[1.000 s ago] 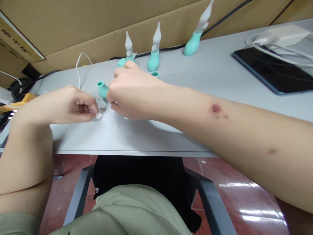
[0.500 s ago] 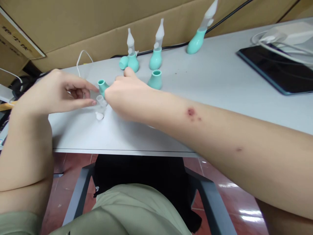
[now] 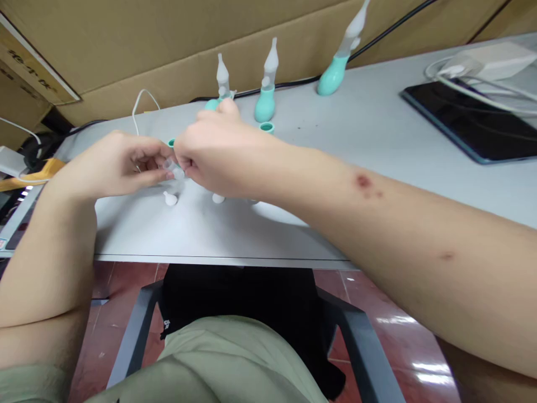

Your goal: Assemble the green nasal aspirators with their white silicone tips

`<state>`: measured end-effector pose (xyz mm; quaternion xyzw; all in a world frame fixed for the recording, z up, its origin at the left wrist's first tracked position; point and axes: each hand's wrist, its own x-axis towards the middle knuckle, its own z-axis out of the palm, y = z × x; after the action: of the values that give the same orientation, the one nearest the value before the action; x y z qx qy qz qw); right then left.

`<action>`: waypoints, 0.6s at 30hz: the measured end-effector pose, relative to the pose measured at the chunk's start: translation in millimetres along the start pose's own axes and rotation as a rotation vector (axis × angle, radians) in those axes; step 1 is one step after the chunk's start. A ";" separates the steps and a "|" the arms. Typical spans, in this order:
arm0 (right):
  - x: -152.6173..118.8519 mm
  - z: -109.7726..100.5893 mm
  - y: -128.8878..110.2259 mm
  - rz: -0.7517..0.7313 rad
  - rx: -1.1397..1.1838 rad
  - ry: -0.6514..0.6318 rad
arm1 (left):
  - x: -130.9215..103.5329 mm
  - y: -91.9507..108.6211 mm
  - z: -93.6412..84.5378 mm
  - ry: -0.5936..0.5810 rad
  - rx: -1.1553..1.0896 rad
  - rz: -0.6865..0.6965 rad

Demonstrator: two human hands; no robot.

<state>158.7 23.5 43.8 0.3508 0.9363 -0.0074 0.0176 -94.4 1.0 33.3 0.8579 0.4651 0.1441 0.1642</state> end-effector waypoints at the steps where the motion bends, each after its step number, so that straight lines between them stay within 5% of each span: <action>1: -4.4 -0.1 5.7 0.003 0.053 0.065 | -0.2 2.3 2.2 0.059 -0.075 0.000; 4: -17.3 8.0 24.7 -0.121 0.452 0.442 | 1.5 8.5 11.8 0.225 -0.316 0.012; 7: -23.3 22.4 37.3 -0.195 0.787 0.571 | 6.2 10.0 23.6 0.319 -0.445 0.040; 14: -15.2 34.3 39.4 -0.216 0.952 0.662 | 13.5 2.7 39.8 0.411 -0.465 0.131; 18: -15.0 30.3 39.2 -0.184 0.985 0.600 | 9.3 13.4 38.2 0.417 -0.411 0.068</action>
<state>196.6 42.3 14.0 0.2215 0.8131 -0.3439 -0.4142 -64.1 -3.6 5.1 0.7734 0.4210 0.4141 0.2305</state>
